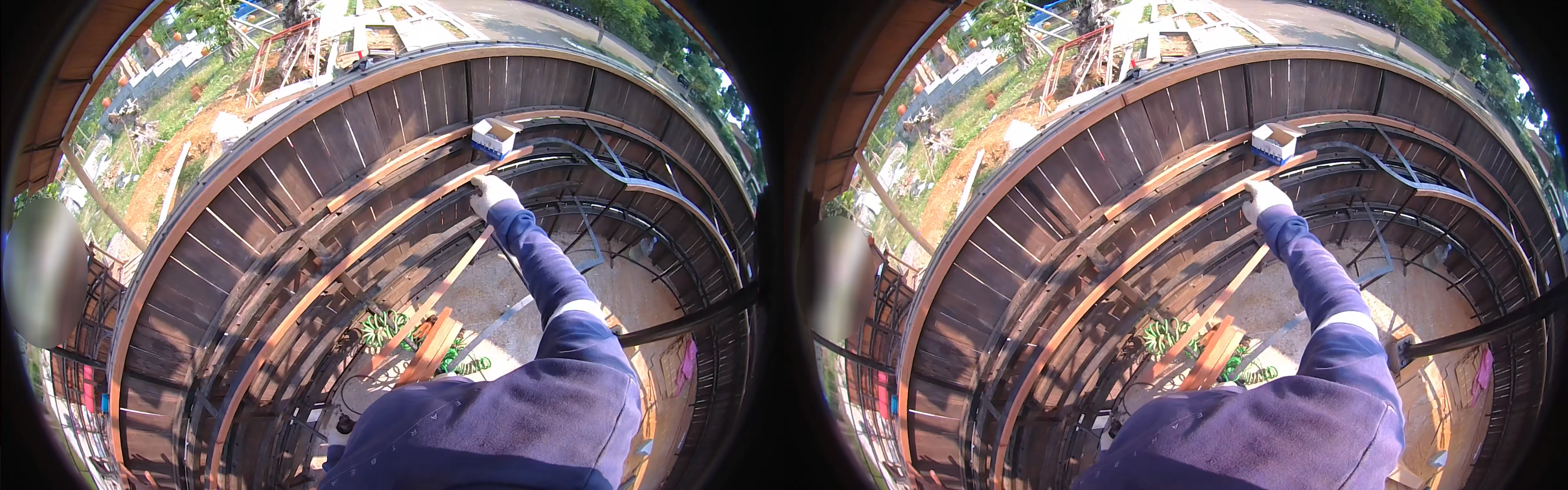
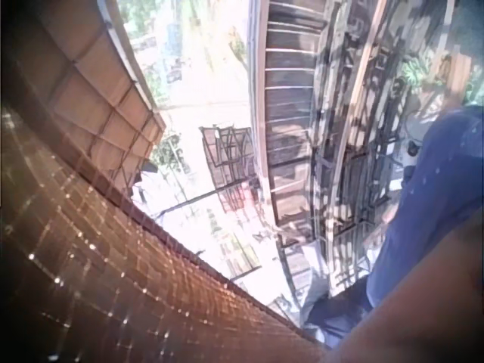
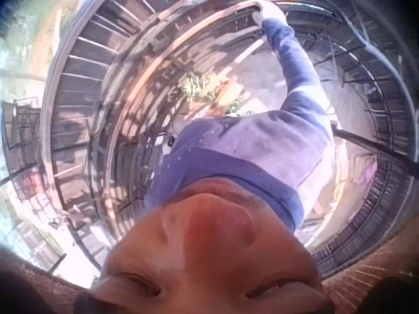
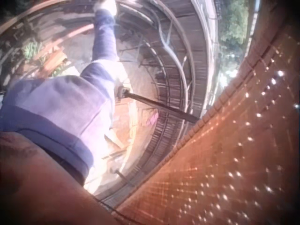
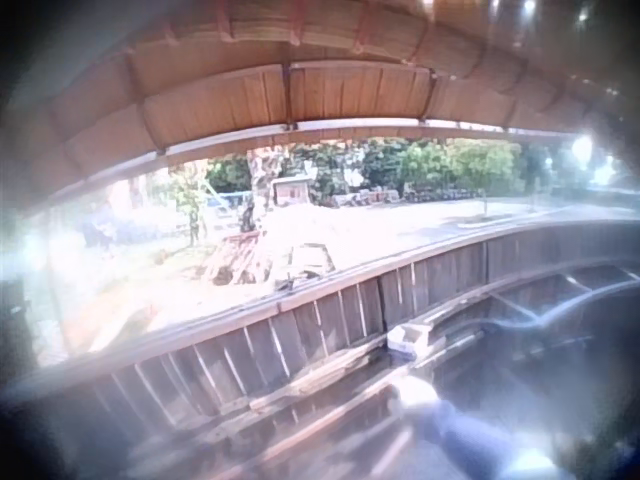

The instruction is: The person secures curved wooden slats onto a metal frame using a power drill and screws, while another person assists by holding the wood in place.

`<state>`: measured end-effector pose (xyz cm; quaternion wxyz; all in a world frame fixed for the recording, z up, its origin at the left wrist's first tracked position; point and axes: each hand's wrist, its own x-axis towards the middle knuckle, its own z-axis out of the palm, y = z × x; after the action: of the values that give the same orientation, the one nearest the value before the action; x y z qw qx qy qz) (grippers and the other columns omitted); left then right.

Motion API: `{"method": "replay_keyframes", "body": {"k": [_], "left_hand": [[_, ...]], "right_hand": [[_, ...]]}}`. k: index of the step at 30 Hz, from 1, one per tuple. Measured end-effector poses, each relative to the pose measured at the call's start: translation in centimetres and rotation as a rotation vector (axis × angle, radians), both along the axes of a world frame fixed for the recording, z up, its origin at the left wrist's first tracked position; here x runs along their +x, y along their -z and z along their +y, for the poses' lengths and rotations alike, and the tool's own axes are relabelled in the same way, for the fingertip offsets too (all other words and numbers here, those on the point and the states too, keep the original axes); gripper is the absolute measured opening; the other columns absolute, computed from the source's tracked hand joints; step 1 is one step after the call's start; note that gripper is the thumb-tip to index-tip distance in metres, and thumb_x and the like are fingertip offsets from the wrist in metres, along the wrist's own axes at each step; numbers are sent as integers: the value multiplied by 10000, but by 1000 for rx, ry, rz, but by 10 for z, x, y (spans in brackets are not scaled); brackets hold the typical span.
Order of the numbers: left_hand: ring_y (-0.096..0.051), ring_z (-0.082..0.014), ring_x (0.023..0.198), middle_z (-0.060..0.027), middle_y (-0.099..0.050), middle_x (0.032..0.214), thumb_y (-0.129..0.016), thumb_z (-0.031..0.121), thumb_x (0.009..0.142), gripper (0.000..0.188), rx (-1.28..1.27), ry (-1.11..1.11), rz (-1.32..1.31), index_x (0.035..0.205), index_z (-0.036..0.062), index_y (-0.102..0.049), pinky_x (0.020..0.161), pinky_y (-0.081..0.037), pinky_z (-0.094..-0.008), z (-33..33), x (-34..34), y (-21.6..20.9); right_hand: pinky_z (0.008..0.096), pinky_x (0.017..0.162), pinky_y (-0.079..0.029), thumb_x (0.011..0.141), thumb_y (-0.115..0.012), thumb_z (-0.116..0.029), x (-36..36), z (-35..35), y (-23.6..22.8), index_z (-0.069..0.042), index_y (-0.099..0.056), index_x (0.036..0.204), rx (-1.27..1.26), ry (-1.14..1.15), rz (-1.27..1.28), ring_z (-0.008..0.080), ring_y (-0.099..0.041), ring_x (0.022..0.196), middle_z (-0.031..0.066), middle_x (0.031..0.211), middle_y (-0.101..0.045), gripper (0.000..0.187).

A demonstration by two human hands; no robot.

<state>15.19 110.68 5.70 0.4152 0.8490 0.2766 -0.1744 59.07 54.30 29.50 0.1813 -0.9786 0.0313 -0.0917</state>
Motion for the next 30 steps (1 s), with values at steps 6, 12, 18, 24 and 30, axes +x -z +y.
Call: {"method": "replay_keyframes", "body": {"k": [6, 12, 18, 24, 30], "left_hand": [[-709, -375, 1030, -180, -750, 1067, -758, 576, 755, 550, 177, 216, 304, 1125, 169, -751, 869, -550, -476, -71, 3, -40], [-718, -379, 933, -168, -754, 973, -786, 537, 740, 491, 214, -14, 257, 1007, 126, -758, 814, -559, -481, -107, -26, -87], [-720, -390, 973, -200, -753, 997, -777, 649, 701, 622, 169, -140, 282, 1003, 105, -787, 860, -558, -470, -131, -40, -46], [-700, -411, 996, -208, -742, 1025, -752, 644, 731, 617, 84, -140, 349, 1027, 102, -769, 864, -549, -471, -149, -22, -89], [-702, -407, 1002, -208, -743, 1032, -774, 592, 727, 584, 125, -257, 117, 1052, 107, -769, 874, -551, -467, -154, -55, -58]], "right_hand": [[399, 1208, -333, 808, -652, -99, 144, -133, 40, -37, -308, 1571, -245, 241, 59, 392, -330, 1490, 270, 1592, -336, 840], [406, 1066, -475, 980, -486, -107, 238, -188, 124, -75, -564, 1411, -211, 269, 142, 346, -612, 1256, 169, 1359, -646, 439], [407, 1006, -515, 976, -520, -128, 244, -197, 144, -36, -636, 1302, -251, 110, -91, 350, -672, 1150, 199, 1243, -695, 357], [446, 931, -532, 885, -595, -136, 103, 8, 84, -33, -686, 1139, -3, -382, -305, 399, -683, 1031, 215, 1070, -714, 289], [467, 862, -553, 859, -648, -171, 46, 197, 64, -69, -706, 1045, 142, -699, -174, 403, -684, 955, 197, 994, -714, 220]]}}
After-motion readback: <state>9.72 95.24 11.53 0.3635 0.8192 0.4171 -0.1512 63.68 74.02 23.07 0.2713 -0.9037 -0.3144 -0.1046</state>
